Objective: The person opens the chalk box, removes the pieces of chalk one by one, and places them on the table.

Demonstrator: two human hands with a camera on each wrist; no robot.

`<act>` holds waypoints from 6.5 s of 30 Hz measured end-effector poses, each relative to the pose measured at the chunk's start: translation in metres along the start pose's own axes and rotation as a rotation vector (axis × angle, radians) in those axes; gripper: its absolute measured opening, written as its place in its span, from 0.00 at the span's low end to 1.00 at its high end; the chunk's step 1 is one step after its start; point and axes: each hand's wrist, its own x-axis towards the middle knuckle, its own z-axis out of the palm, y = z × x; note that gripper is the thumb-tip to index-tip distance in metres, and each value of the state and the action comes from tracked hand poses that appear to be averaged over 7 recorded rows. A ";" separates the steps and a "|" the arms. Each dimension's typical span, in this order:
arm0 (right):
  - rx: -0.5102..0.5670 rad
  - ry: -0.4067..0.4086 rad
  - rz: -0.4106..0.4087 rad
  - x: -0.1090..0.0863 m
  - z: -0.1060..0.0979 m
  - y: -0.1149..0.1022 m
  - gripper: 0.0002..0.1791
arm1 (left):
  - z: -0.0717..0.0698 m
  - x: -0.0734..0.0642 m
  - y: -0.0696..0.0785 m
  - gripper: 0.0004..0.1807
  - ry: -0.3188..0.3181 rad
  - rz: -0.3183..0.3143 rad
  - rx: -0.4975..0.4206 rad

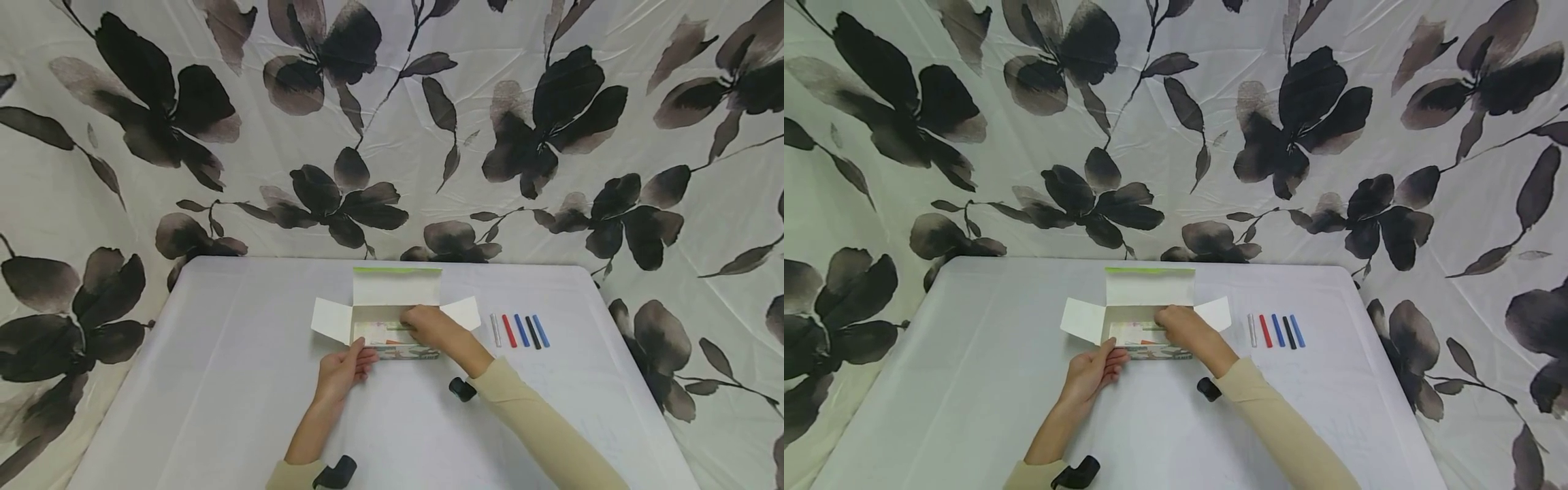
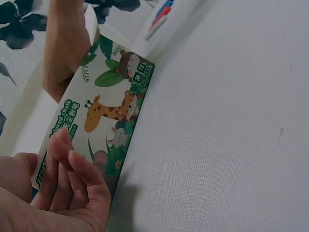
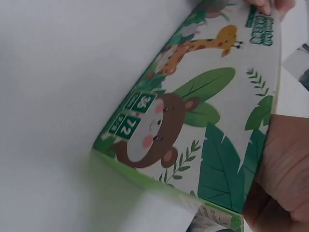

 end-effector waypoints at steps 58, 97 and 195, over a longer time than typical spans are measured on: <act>0.562 0.341 0.012 -0.059 -0.045 0.043 0.12 | 0.002 -0.001 0.000 0.25 0.000 -0.001 -0.005; 0.939 0.429 0.355 -0.167 -0.024 0.099 0.23 | 0.004 0.000 0.003 0.25 -0.006 -0.020 -0.011; 0.597 0.494 0.184 -0.072 -0.055 0.039 0.08 | 0.003 0.001 0.000 0.23 -0.002 -0.008 0.011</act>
